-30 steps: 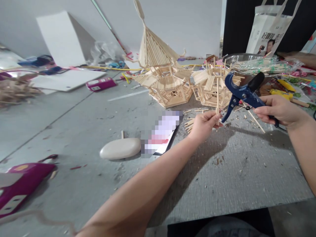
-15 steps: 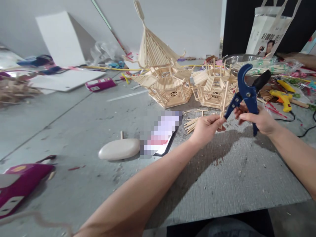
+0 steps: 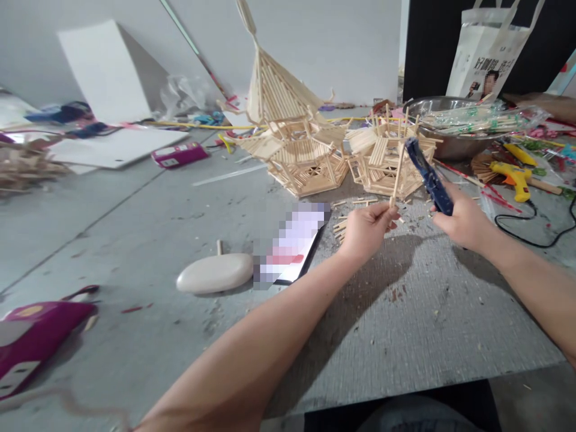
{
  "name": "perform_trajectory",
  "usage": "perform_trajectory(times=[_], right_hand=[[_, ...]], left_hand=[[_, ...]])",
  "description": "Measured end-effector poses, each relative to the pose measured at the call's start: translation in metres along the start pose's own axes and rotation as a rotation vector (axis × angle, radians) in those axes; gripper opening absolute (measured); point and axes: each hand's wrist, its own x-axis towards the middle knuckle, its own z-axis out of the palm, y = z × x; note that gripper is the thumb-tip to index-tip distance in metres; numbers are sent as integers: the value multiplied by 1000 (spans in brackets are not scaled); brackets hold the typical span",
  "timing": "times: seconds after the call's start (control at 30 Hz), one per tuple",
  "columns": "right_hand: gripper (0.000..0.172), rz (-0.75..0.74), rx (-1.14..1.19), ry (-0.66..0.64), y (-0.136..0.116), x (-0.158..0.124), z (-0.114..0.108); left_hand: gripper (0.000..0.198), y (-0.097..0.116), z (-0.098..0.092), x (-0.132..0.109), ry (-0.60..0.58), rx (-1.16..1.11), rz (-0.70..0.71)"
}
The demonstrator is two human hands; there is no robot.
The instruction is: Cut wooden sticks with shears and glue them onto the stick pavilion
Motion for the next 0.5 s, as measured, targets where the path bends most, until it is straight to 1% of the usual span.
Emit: perform_trajectory(times=[0.07,0.13,0.27,0.5], right_hand=[[54,-19,-194,53,3,1,2],[58,-50,-288,58,8,1,5],[54,-110,-329,35,12,-1,11],[53,-152,-395,-14,10,-1,10]], left_hand=[[29,-4,-5,3,73,152,87],[29,-6,-9,4,108,272,159],[28,-3,-12,4,147,398,232],[28,0,-16,5,191,499,257]])
